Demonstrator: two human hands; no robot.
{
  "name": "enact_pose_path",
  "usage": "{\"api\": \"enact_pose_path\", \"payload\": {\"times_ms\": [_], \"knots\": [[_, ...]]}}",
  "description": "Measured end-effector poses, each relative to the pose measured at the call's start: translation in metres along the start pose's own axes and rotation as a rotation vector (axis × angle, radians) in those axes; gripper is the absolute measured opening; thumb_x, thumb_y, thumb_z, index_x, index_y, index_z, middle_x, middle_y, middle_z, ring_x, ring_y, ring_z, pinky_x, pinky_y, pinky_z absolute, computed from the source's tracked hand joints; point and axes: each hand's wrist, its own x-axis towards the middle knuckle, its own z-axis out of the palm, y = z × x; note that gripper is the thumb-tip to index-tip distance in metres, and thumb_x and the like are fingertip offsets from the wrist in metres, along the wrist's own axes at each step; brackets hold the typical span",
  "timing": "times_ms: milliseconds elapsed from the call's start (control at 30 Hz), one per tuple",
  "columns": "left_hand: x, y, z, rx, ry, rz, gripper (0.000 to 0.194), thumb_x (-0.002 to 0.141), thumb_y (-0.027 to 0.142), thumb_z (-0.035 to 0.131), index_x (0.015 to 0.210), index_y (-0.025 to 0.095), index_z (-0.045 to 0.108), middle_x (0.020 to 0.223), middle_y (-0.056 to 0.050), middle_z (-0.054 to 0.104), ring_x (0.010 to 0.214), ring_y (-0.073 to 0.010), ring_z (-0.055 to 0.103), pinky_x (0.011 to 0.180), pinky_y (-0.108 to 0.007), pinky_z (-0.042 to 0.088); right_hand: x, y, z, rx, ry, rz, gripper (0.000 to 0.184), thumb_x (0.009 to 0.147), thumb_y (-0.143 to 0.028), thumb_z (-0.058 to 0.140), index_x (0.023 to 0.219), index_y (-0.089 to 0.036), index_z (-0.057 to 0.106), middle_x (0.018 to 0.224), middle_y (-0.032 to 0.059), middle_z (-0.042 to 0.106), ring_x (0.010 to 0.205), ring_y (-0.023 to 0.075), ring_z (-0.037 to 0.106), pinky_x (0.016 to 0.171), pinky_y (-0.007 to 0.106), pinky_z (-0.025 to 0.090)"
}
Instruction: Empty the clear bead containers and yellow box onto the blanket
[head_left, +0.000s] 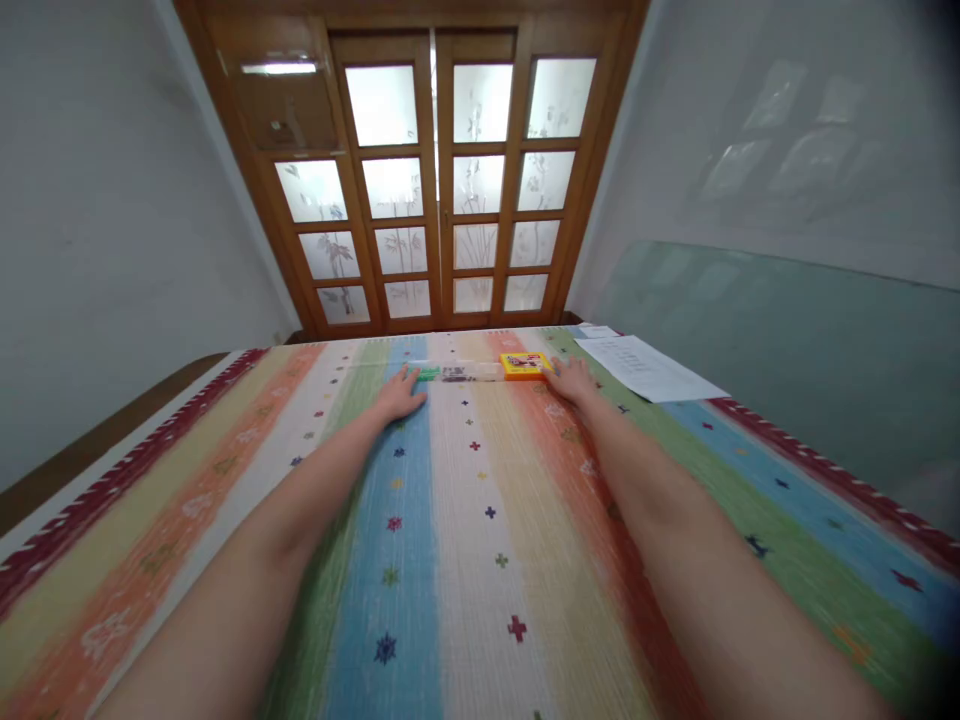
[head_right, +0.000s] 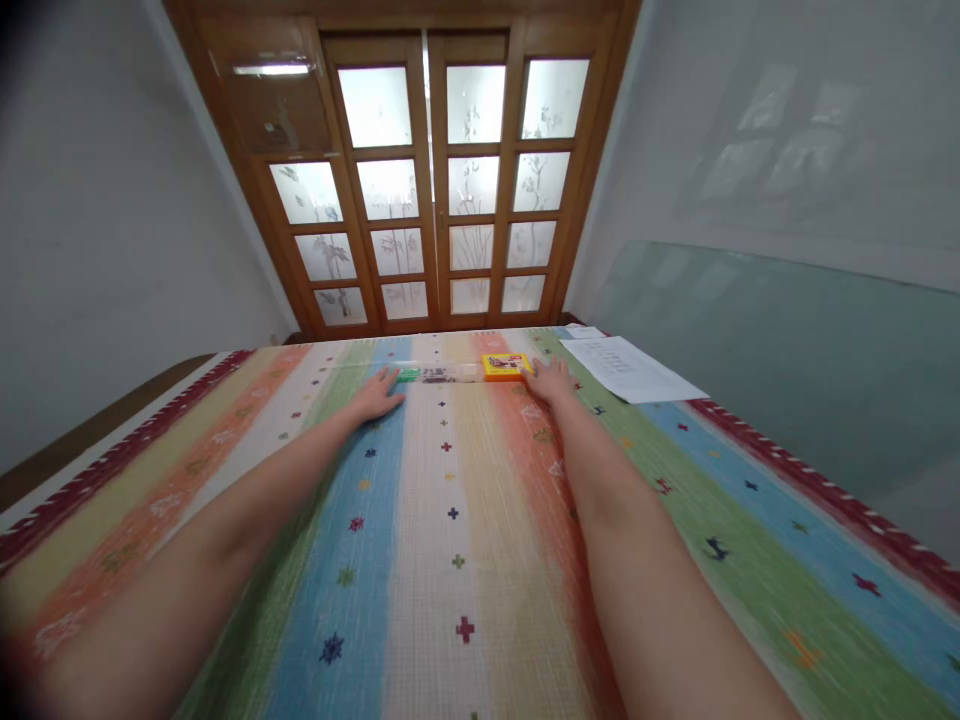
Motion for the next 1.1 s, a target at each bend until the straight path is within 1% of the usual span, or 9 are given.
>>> {"api": "enact_pose_path", "payload": {"times_ms": [100, 233, 433, 533, 667, 767, 833, 967, 1100], "knots": [[0.004, -0.002, 0.005, -0.006, 0.003, -0.010, 0.080, 0.093, 0.058, 0.056, 0.161, 0.020, 0.038, 0.173, -0.019, 0.024, 0.158, -0.0346, 0.030, 0.125, -0.050, 0.028, 0.000, -0.002, 0.008, -0.026, 0.020, -0.019, 0.071, 0.104, -0.069, 0.028, 0.163, -0.031, 0.040, 0.174, 0.0165, 0.019, 0.159, 0.0426, 0.016, 0.120, 0.071, 0.020], [-0.004, -0.011, 0.001, -0.007, 0.079, -0.020, 0.074, 0.092, 0.054, 0.058, 0.155, 0.019, 0.046, 0.167, -0.019, 0.036, 0.153, -0.0339, 0.037, 0.125, -0.048, 0.030, -0.012, -0.012, 0.014, -0.054, 0.035, -0.051, 0.069, 0.105, -0.066, 0.027, 0.162, -0.031, 0.041, 0.174, 0.0165, 0.021, 0.159, 0.0415, 0.017, 0.121, 0.070, 0.020], [-0.048, -0.044, -0.013, 0.045, 0.121, 0.021, 0.072, 0.094, 0.055, 0.057, 0.155, 0.018, 0.045, 0.165, -0.017, 0.038, 0.153, -0.0339, 0.035, 0.126, -0.049, 0.029, -0.045, -0.045, 0.024, -0.065, 0.044, -0.086, 0.072, 0.105, -0.067, 0.023, 0.163, -0.027, 0.040, 0.174, 0.0189, 0.021, 0.160, 0.0418, 0.015, 0.120, 0.074, 0.015], [-0.075, -0.062, -0.021, 0.055, 0.134, 0.001, 0.069, 0.094, 0.053, 0.057, 0.153, 0.019, 0.047, 0.163, -0.016, 0.040, 0.151, -0.0338, 0.039, 0.125, -0.050, 0.032, -0.063, -0.067, 0.025, -0.071, 0.042, -0.143, 0.076, 0.103, -0.069, 0.025, 0.161, -0.023, 0.042, 0.172, 0.0209, 0.025, 0.158, 0.0428, 0.019, 0.120, 0.074, 0.012], [-0.112, -0.083, -0.033, 0.069, 0.176, -0.065, 0.068, 0.093, 0.053, 0.055, 0.151, 0.018, 0.048, 0.160, -0.017, 0.041, 0.147, -0.0339, 0.043, 0.124, -0.049, 0.034, -0.095, -0.099, 0.023, -0.063, 0.064, -0.239, 0.074, 0.102, -0.069, 0.028, 0.156, -0.022, 0.050, 0.163, 0.0229, 0.041, 0.150, 0.0446, 0.035, 0.117, 0.073, 0.024], [-0.138, -0.100, -0.041, 0.093, 0.216, -0.113, 0.065, 0.092, 0.053, 0.055, 0.148, 0.019, 0.051, 0.159, -0.016, 0.042, 0.146, -0.0342, 0.043, 0.124, -0.049, 0.034, -0.122, -0.119, 0.022, -0.080, 0.104, -0.339, 0.066, 0.101, -0.067, 0.037, 0.147, -0.025, 0.059, 0.146, 0.0227, 0.058, 0.138, 0.0448, 0.049, 0.112, 0.071, 0.032], [-0.151, -0.112, -0.047, 0.109, 0.231, -0.144, 0.066, 0.092, 0.053, 0.054, 0.147, 0.017, 0.051, 0.157, -0.017, 0.044, 0.144, -0.0350, 0.044, 0.123, -0.051, 0.035, -0.135, -0.127, 0.019, -0.084, 0.123, -0.408, 0.060, 0.098, -0.063, 0.047, 0.143, -0.026, 0.061, 0.141, 0.0211, 0.061, 0.134, 0.0437, 0.051, 0.112, 0.067, 0.036], [-0.163, -0.129, -0.054, 0.128, 0.197, -0.097, 0.067, 0.093, 0.052, 0.051, 0.150, 0.016, 0.048, 0.159, -0.016, 0.044, 0.147, -0.0337, 0.042, 0.125, -0.049, 0.032, -0.140, -0.121, 0.007, -0.092, 0.073, -0.516, 0.059, 0.096, -0.052, 0.058, 0.148, -0.024, 0.058, 0.146, 0.0198, 0.057, 0.136, 0.0405, 0.051, 0.113, 0.056, 0.040], [-0.163, -0.126, -0.053, 0.130, 0.200, -0.103, 0.069, 0.092, 0.052, 0.052, 0.151, 0.017, 0.048, 0.162, -0.017, 0.043, 0.150, -0.0352, 0.040, 0.126, -0.052, 0.032, -0.126, -0.093, -0.006, -0.096, 0.035, -0.581, 0.061, 0.097, -0.045, 0.057, 0.153, -0.022, 0.052, 0.159, 0.0152, 0.047, 0.146, 0.0365, 0.041, 0.119, 0.052, 0.035]]}}
